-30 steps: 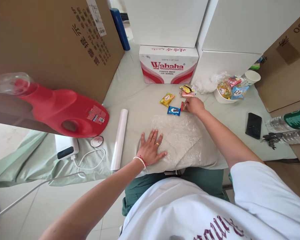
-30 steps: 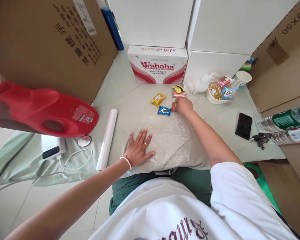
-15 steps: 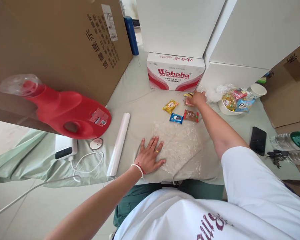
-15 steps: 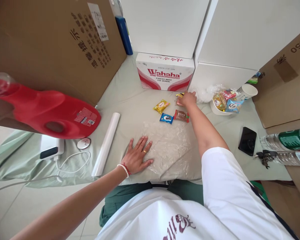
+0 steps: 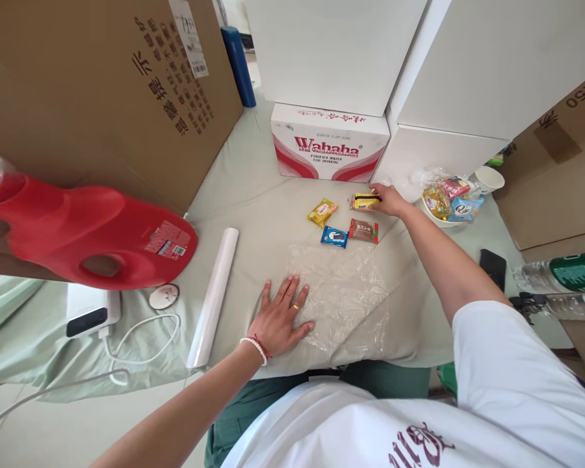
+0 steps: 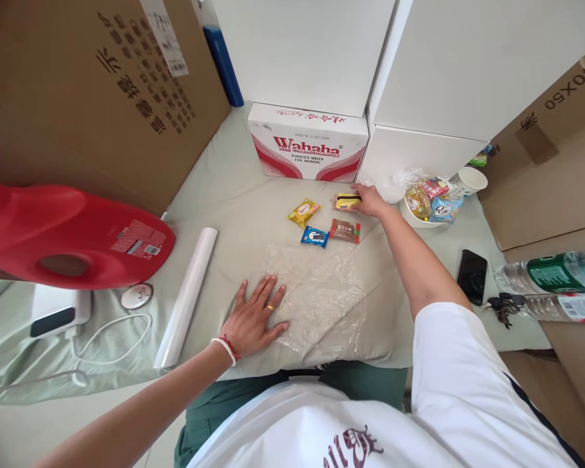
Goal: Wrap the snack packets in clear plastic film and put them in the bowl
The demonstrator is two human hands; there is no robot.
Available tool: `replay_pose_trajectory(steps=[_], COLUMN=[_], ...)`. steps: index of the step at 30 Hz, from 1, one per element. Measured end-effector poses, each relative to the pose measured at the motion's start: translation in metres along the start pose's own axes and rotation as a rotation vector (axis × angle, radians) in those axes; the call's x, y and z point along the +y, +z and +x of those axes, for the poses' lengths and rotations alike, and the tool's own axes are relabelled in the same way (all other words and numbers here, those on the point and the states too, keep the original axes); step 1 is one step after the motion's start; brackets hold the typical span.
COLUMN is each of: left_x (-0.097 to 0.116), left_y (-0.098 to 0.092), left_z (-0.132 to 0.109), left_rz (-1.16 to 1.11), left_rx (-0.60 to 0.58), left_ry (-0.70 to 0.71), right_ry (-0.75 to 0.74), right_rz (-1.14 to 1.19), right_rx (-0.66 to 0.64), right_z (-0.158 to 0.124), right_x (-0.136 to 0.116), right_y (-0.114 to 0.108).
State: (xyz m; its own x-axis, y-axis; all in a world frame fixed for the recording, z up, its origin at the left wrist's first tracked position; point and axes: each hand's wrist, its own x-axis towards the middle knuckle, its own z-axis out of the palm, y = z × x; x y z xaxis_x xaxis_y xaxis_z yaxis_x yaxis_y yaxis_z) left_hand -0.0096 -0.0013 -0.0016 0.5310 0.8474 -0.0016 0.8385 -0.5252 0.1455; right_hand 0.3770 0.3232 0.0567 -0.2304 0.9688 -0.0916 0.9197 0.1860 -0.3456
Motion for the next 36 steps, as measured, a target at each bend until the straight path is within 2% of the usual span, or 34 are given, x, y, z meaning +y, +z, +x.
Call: replay_pose_trajectory(steps=[2,4,7,10,13,17,19,22,25,28,32,36], left_x=[0.000,0.000,0.000,0.001,0.001,-0.001,-0.002,-0.001,0.000,0.001,0.001,0.000], left_y=[-0.001,-0.002,-0.003,-0.004,-0.002,0.003,0.006,0.007,0.007,0.006,0.006,0.007], left_z=[0.001,0.001,0.002,0.002,0.002,0.002,0.003,0.003,0.003,0.003,0.003,0.004], left_rz=[-0.013,-0.031,-0.046,-0.046,-0.046,-0.055,-0.071,-0.090,-0.085,-0.071,-0.050,-0.035], left_rx=[-0.003,-0.010,-0.021,-0.026,-0.017,0.024,0.041,0.037,0.026,0.035,0.047,0.049], left_ry=[-0.005,-0.007,-0.012,-0.020,-0.010,-0.018,-0.032,-0.042,-0.042,-0.038,-0.037,-0.035], right_ry=[0.045,0.057,0.017,0.026,0.101,0.195,0.125,-0.138,-0.365,-0.367,-0.252,-0.218], right_rz=[-0.162,-0.292,-0.375,-0.362,-0.360,-0.250,-0.125,0.054,0.083,-0.026,-0.121,-0.036], right_rx=[-0.102,-0.134,-0.124,-0.050,0.032,0.157,0.162,0.007,-0.215,-0.322,-0.282,-0.211], right_z=[0.002,0.006,0.007,-0.007,-0.035,-0.082,-0.109,-0.149,-0.183,-0.204,-0.217,-0.225], right_x=[-0.007,-0.015,-0.025,-0.029,-0.031,-0.040,-0.055,-0.090,-0.131,-0.161,-0.170,-0.155], right_y=[0.004,0.009,0.018,0.024,0.017,-0.007,-0.018,-0.019,0.003,0.040,0.077,0.079])
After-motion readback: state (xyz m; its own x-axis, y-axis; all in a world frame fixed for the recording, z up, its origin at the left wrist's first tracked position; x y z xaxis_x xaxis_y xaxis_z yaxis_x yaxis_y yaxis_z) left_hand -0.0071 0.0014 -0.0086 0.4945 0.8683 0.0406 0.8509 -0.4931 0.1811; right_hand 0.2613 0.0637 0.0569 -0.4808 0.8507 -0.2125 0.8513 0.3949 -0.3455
